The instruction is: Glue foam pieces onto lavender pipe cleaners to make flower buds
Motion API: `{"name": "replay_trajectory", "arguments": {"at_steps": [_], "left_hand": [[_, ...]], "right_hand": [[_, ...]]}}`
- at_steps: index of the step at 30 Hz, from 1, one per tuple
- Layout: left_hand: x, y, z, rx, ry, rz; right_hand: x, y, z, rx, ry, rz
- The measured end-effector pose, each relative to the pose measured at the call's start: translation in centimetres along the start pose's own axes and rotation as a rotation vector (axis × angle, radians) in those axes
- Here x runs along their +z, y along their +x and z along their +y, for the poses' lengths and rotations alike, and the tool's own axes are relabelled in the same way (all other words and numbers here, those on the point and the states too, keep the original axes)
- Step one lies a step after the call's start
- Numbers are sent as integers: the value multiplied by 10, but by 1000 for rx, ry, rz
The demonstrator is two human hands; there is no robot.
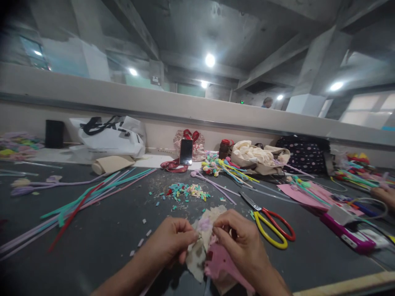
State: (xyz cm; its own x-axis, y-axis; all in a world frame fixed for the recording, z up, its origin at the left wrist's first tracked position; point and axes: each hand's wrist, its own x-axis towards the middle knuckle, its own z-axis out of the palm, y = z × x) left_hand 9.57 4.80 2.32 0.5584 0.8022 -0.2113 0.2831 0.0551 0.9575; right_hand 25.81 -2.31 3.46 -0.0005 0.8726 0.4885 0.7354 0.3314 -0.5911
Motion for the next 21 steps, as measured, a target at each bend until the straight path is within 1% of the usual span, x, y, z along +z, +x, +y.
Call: {"name": "replay_trajectory", "arguments": {"at_steps": [3, 7, 10, 15, 18, 21], "left_hand": [[1, 1, -2, 18, 117, 10], [3, 3, -7, 66, 198, 11], [3, 2, -8, 55, 231, 0], [3, 2, -6, 97, 291, 8], [2, 3, -8, 122, 318, 24], [2, 4, -10, 158, 393, 42]], "right_hand": [[-3, 1, 2, -39, 9, -37], [0, 1, 2, -67, -24, -82], [1, 2, 1, -121, -55, -130], [1, 4, 0, -221, -193, -205], [3, 4, 2, -256, -275, -213], [5, 4, 4, -279, -336, -203]]}}
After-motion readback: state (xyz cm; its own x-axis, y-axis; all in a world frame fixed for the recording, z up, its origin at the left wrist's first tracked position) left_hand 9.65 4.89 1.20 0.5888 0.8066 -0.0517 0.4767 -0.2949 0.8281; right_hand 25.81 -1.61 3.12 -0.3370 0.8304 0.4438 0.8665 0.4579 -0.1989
